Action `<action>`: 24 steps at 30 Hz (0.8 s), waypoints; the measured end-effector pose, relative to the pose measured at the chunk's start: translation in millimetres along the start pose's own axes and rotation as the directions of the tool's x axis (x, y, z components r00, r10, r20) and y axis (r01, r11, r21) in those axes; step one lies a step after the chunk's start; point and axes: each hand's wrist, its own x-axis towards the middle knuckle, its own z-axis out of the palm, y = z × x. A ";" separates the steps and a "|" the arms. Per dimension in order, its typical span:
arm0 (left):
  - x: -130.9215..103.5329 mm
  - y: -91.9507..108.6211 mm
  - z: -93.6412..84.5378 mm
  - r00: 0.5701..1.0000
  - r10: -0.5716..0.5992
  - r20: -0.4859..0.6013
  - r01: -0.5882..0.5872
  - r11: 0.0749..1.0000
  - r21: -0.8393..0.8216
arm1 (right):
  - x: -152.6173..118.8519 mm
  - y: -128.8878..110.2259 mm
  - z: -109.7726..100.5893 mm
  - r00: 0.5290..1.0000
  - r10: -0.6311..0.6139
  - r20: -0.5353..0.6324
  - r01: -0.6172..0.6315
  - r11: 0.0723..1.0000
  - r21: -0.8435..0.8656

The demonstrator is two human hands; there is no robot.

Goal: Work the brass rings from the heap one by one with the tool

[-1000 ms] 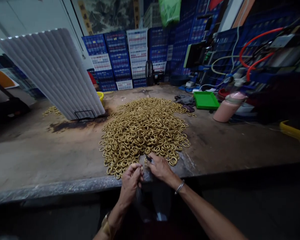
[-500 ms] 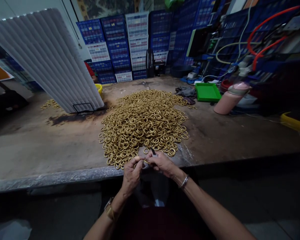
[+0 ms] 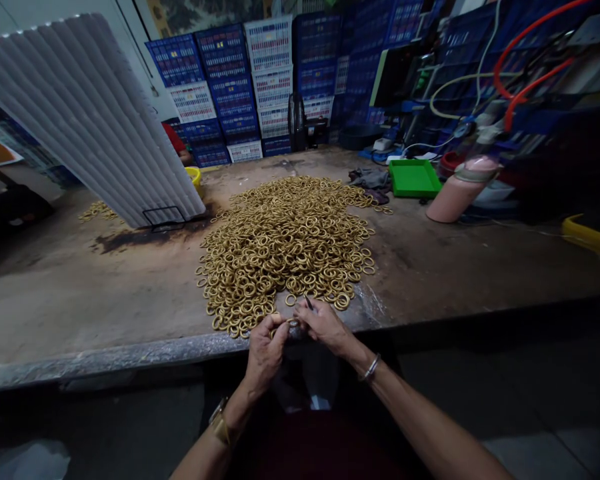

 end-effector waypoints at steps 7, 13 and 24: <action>-2.4 6.4 3.0 0.955 -0.262 0.137 0.276 0.956 -0.097 | 0.5 -3.5 -2.5 0.990 -0.133 -0.043 0.117 0.956 -0.268; -4.1 8.8 6.3 0.874 -0.388 0.292 0.472 0.821 -0.321 | 5.3 3.7 -4.6 0.990 -0.125 -0.063 0.102 0.953 -0.284; 0.2 1.9 9.0 0.959 -0.211 0.186 0.235 0.965 -0.117 | -8.9 10.5 -10.7 0.941 -0.292 0.173 0.317 0.575 -0.755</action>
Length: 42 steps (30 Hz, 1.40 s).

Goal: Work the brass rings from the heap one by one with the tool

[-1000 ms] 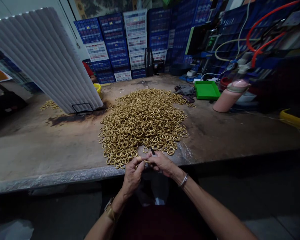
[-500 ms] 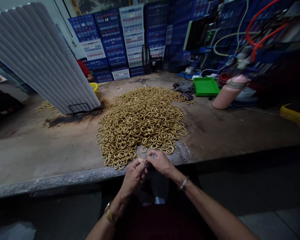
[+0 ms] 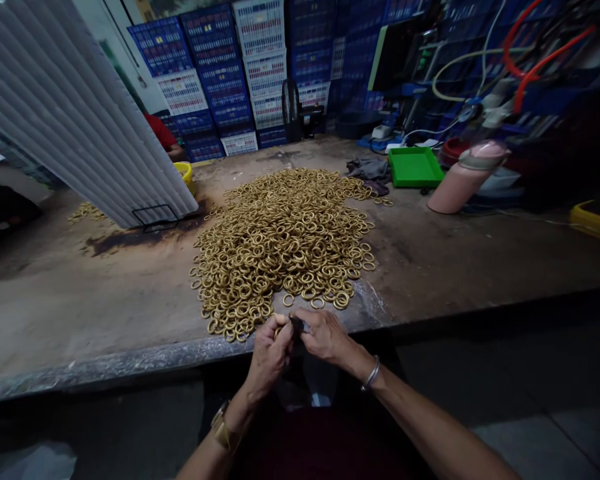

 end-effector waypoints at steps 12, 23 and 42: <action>1.7 -4.4 -5.5 0.992 0.128 -0.009 -0.126 0.985 0.120 | 1.7 -4.9 -6.6 0.996 -0.017 0.089 0.022 0.998 -0.057; -19.6 17.3 5.2 0.982 0.038 0.185 -0.012 0.990 -0.141 | 16.7 2.5 -8.1 0.991 0.105 0.087 -0.092 0.986 -0.138; -12.4 5.1 -11.6 0.961 -0.226 0.157 0.274 0.730 -0.626 | 38.0 -5.0 9.4 0.989 0.145 -0.024 -0.145 0.935 -0.324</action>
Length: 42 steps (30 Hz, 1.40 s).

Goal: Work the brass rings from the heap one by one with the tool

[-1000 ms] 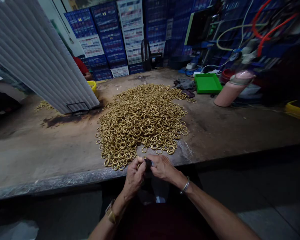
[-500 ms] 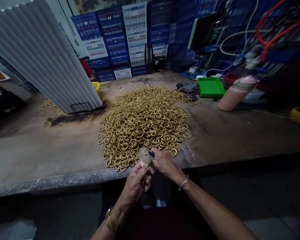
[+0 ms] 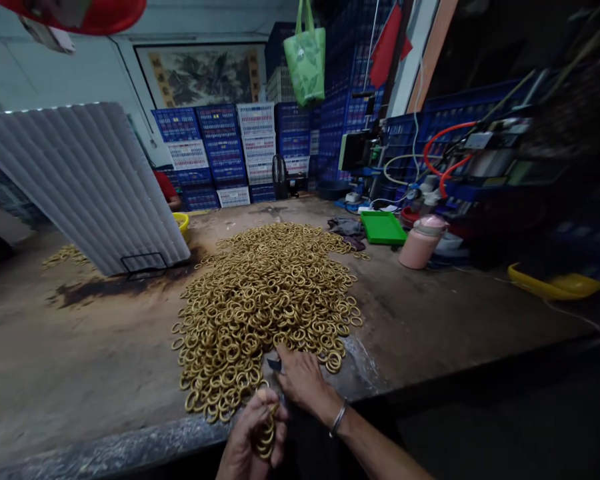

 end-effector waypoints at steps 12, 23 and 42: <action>5.3 -1.7 -2.5 0.987 0.082 -0.139 -0.080 0.997 0.019 | -0.8 7.0 -2.7 0.999 -0.010 0.035 0.010 1.000 0.026; 8.8 -3.4 1.4 0.943 0.317 -0.106 -0.213 0.814 0.540 | -27.0 0.3 -26.5 0.985 -0.164 -0.056 0.164 0.772 0.614; -0.6 -5.7 8.3 0.994 0.108 -0.016 -0.092 0.913 0.398 | -30.1 -2.0 -12.7 0.985 0.057 0.163 -0.172 0.408 0.896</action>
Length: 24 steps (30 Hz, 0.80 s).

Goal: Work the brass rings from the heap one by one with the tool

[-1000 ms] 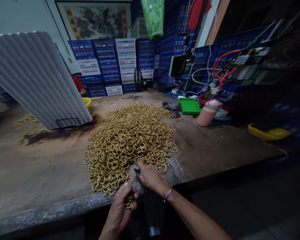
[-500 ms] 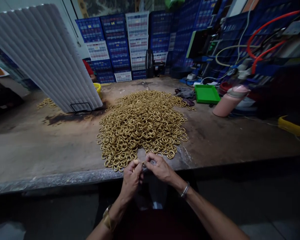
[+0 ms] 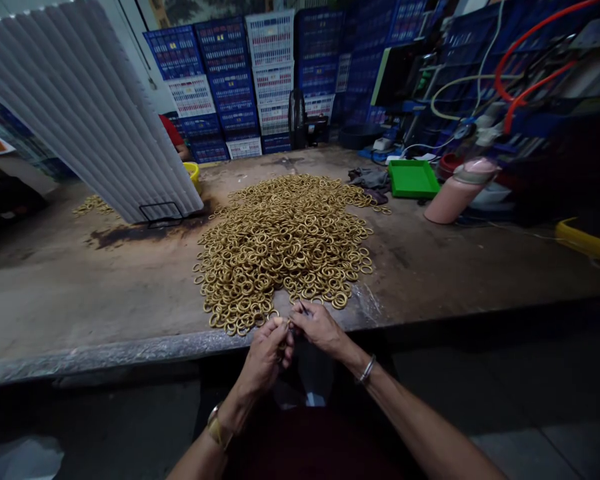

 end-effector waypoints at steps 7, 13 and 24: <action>-1.6 -0.1 3.0 0.999 0.029 -0.025 -0.028 0.999 0.040 | 2.4 8.1 -5.5 0.992 -0.101 -0.076 0.091 0.988 -0.128; 1.1 -1.7 2.4 0.991 0.118 -0.056 -0.105 0.975 0.194 | -9.5 8.9 -5.6 0.963 -0.258 0.076 0.250 0.753 -0.608; 0.7 -8.0 -0.7 0.986 0.154 -0.064 -0.136 0.966 0.220 | -14.1 4.1 -4.4 0.970 -0.208 0.128 0.235 0.652 -0.721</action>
